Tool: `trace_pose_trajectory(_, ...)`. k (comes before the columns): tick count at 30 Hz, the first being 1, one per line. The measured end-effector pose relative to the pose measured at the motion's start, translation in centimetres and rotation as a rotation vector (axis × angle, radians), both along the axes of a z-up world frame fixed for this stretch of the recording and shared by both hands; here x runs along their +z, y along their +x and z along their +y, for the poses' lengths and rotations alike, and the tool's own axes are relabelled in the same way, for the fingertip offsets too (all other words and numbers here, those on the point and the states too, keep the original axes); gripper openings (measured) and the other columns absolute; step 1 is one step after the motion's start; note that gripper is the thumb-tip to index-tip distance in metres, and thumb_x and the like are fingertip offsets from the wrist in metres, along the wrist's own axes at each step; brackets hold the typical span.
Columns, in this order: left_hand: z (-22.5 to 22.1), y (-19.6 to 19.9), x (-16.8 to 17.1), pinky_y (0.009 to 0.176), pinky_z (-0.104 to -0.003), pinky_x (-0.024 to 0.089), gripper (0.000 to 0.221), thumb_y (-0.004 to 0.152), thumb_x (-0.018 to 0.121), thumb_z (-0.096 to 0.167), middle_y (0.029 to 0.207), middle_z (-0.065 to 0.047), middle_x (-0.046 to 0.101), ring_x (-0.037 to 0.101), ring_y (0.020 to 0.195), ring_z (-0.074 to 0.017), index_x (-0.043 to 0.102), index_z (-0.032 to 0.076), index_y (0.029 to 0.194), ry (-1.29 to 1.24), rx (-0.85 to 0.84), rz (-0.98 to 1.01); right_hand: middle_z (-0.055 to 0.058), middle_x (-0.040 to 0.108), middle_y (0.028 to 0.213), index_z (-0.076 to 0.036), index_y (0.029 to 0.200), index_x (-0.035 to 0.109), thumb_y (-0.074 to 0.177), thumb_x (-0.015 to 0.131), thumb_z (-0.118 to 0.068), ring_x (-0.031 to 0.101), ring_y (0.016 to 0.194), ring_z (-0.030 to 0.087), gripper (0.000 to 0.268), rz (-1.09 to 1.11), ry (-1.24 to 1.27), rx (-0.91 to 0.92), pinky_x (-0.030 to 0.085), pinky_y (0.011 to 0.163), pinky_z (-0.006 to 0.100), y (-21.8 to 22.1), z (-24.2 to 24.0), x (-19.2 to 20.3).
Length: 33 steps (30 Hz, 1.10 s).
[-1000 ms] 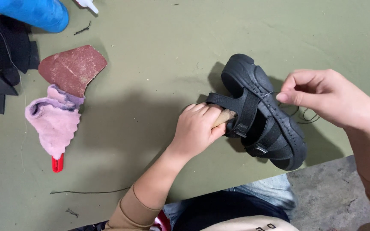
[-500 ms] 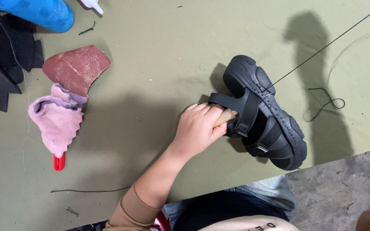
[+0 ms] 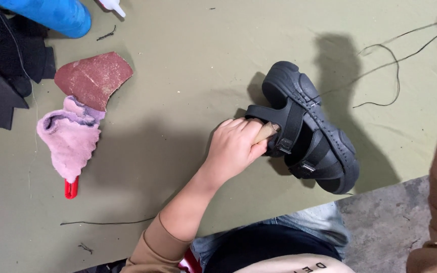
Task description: The person sews the sole of a black sandal using a needle and thread, pulling the thread through the sole repeatedly.
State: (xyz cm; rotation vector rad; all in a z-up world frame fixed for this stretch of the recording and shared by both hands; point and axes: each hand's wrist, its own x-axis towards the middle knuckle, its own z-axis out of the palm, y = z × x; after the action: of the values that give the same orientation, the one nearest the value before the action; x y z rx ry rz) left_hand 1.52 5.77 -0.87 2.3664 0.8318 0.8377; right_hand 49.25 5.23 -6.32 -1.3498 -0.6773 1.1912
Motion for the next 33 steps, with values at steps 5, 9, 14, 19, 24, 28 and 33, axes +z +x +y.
trace_pose_trajectory(5, -0.1, 0.0, 0.6, 0.051, -0.031, 0.035, 0.015, 0.070, 0.055, 0.018, 0.056, -0.003, 0.047, 0.047, 0.055, -0.0215, 0.044, 0.008, 0.066, 0.046, 0.044, 0.071, -0.003, 0.052, 0.082, -0.012, 0.103, 0.055, 0.087, 0.053, -0.018, 0.037, 0.056, -0.001, 0.017, -0.441, 0.076, 0.031, 0.026, 0.048, 0.011, -22.3, -0.1, 13.9)
trace_pose_trajectory(9, -0.2, 0.1, 0.3, 0.050, -0.031, 0.035, 0.014, 0.069, 0.055, 0.017, 0.056, -0.002, 0.048, 0.048, 0.055, -0.0213, 0.045, 0.008, 0.066, 0.056, 0.055, 0.066, 0.006, 0.058, 0.092, -0.006, 0.092, 0.056, 0.083, 0.057, -0.001, 0.052, 0.080, 0.006, 0.011, -0.591, -0.034, 0.181, 0.041, 0.063, 0.013, -26.3, -2.3, 16.3)
trace_pose_trajectory(14, -0.2, 0.0, -0.2, 0.052, -0.032, 0.036, 0.016, 0.070, 0.056, 0.020, 0.059, -0.003, 0.049, 0.049, 0.058, -0.0219, 0.045, 0.008, 0.068, 0.084, 0.049, 0.085, 0.008, 0.056, 0.076, 0.001, 0.085, 0.054, 0.075, 0.066, 0.000, 0.053, 0.071, 0.010, 0.015, -0.839, 0.047, 0.309, 0.047, 0.070, 0.018, -27.5, -3.3, 15.8)
trace_pose_trajectory(19, -0.2, -0.1, -0.2, 0.053, -0.032, 0.036, 0.016, 0.069, 0.055, 0.022, 0.060, -0.003, 0.051, 0.050, 0.059, -0.0222, 0.046, 0.009, 0.069, 0.069, 0.044, 0.103, 0.004, 0.060, 0.077, -0.004, 0.082, 0.059, 0.077, 0.068, -0.008, 0.052, 0.065, 0.007, 0.011, -1.087, 0.089, 0.355, 0.043, 0.062, 0.017, -27.5, -3.6, 15.7)
trace_pose_trajectory(24, -0.2, -0.1, -0.2, 0.052, -0.032, 0.036, 0.016, 0.069, 0.055, 0.021, 0.060, -0.003, 0.050, 0.049, 0.059, -0.0220, 0.045, 0.008, 0.069, 0.077, 0.040, 0.096, 0.004, 0.061, 0.076, -0.005, 0.084, 0.064, 0.076, 0.068, -0.005, 0.045, 0.058, 0.010, 0.009, -1.238, 0.227, 0.423, 0.039, 0.055, 0.020, -27.5, -3.7, 15.7)
trace_pose_trajectory(28, -0.1, -0.1, -0.2, 0.051, -0.032, 0.035, 0.016, 0.071, 0.054, 0.021, 0.060, -0.004, 0.050, 0.049, 0.058, -0.0227, 0.045, 0.008, 0.069, 0.069, 0.032, 0.088, 0.007, 0.062, 0.080, -0.002, 0.082, 0.064, 0.078, 0.066, 0.003, 0.057, 0.073, 0.016, 0.006, -1.278, 0.368, 0.467, 0.045, 0.065, 0.024, -27.7, -3.4, 16.0)
trace_pose_trajectory(33, -0.2, -0.1, -0.2, 0.051, -0.032, 0.035, 0.017, 0.072, 0.054, 0.022, 0.059, -0.003, 0.049, 0.048, 0.058, -0.0225, 0.045, 0.008, 0.068, 0.084, 0.038, 0.084, 0.006, 0.059, 0.073, -0.004, 0.079, 0.062, 0.081, 0.068, 0.002, 0.052, 0.067, 0.015, 0.008, -1.390, 0.367, 0.475, 0.041, 0.055, 0.023, -27.0, -3.0, 15.6)
